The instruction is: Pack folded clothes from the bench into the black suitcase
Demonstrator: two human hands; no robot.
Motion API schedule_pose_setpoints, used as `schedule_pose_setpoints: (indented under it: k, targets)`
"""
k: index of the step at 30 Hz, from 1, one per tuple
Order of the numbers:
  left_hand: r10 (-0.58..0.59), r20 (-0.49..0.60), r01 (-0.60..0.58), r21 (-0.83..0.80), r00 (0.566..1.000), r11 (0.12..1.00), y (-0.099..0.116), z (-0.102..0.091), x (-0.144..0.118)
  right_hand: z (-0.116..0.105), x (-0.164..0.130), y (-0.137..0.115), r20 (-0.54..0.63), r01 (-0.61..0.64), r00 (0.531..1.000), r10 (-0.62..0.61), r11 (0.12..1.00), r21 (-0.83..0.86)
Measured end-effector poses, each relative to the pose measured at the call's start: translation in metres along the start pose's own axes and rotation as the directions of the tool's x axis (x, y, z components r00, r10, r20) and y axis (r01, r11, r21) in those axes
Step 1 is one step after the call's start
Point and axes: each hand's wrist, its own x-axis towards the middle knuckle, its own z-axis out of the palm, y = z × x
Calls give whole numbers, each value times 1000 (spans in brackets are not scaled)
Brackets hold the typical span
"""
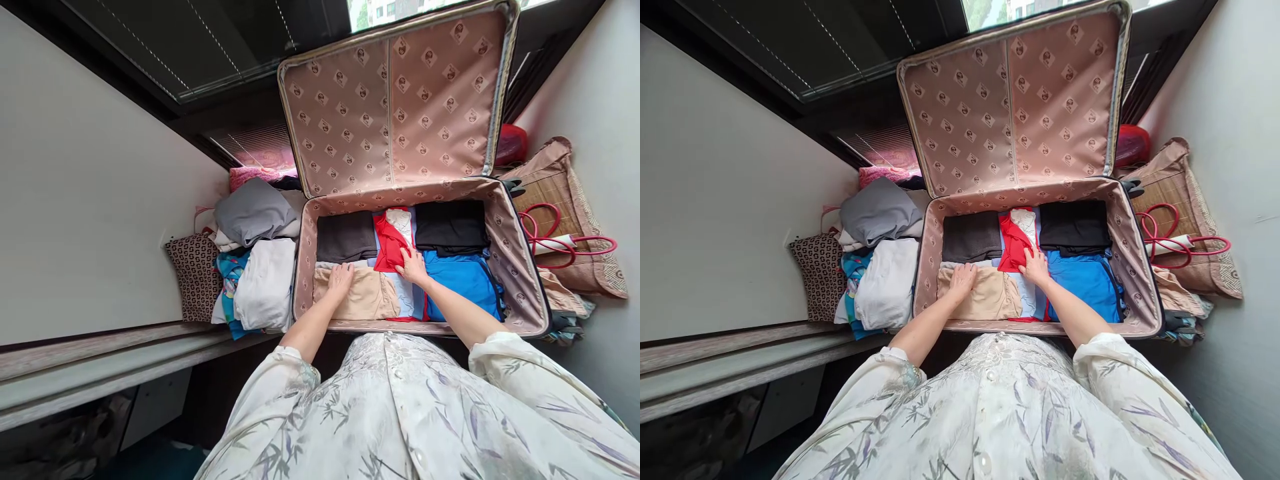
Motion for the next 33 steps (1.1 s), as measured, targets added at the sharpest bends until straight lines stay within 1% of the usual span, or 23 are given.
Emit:
schedule_pose_setpoints:
  k: [4,7,10,12,13,14,15,16,17,18,19,20,21,22,23,25,26,27,29,30,31,32,33]
  targets:
    - [66,81,-62,-41,995,997,-8,-1,-7,0,-1,0,-10,-8,1000,8,1000,-6]
    - [97,181,-79,-107,979,991,-19,-3,-4,3,0,1,-15,-9,1000,9,1000,-27]
    - [139,251,-97,-170,958,981,-29,-17,2,8,3,4,-32,-19,999,17,999,-38]
    - [264,252,-186,-293,931,938,-40,-38,1,12,7,6,-44,-27,999,26,999,-35]
    - [335,223,-231,-391,915,891,-48,-53,-3,14,8,7,-47,-29,999,28,999,-32]
    - [404,167,-274,-505,899,819,-58,-70,-10,15,9,7,-46,-30,999,28,999,-31]
    - [422,89,-284,-614,902,736,-71,-89,-20,16,10,7,-44,-32,999,31,999,-30]
    - [402,-7,-287,-713,915,640,-87,-108,-32,16,10,6,-41,-36,999,35,999,-31]
    - [362,-104,-298,-791,926,534,-105,-127,-45,16,10,5,-40,-38,999,37,999,-30]
    - [260,-190,-293,-845,947,448,-126,-144,-58,16,9,5,-41,-39,998,38,999,-29]
    - [107,-259,-280,-880,960,383,-149,-160,-69,15,8,4,-46,-40,998,39,999,-27]
    - [-71,-306,-267,-904,949,334,-173,-173,-79,14,6,3,-50,-42,998,41,999,-25]
    - [-259,-340,-262,-920,904,292,-198,-182,-85,13,5,1,-51,-46,998,44,999,-25]
    - [-405,-361,-272,-926,840,263,-224,-188,-88,12,4,0,-48,-52,998,51,998,-26]
    - [-511,-378,-289,-925,772,248,-249,-190,-88,11,3,-2,-42,-64,997,62,998,-28]
    - [-701,-355,-293,-932,618,214,-296,-186,-80,8,2,-8,-27,-102,995,101,994,-38]
    - [-787,-292,-251,-951,543,180,-316,-180,-74,6,3,-13,-26,-127,992,126,991,-41]
    - [-842,-208,-196,-973,497,124,-334,-171,-67,4,5,-19,-34,-156,987,155,987,-42]
    - [-886,-5,-53,-998,463,-22,-359,-148,-53,2,10,-34,-71,-231,971,229,972,-30]
    - [-884,81,12,-996,461,-86,-366,-135,-48,2,13,-43,-96,-274,958,271,961,-19]
    - [-880,138,58,-990,455,-125,-369,-122,-44,2,16,-51,-120,-315,943,311,949,-8]
    - [-886,158,80,-987,437,-137,-368,-109,-42,3,19,-59,-139,-345,930,342,939,0]
    - [-898,141,77,-990,417,-120,-365,-98,-40,3,22,-66,-153,-364,920,360,931,2]
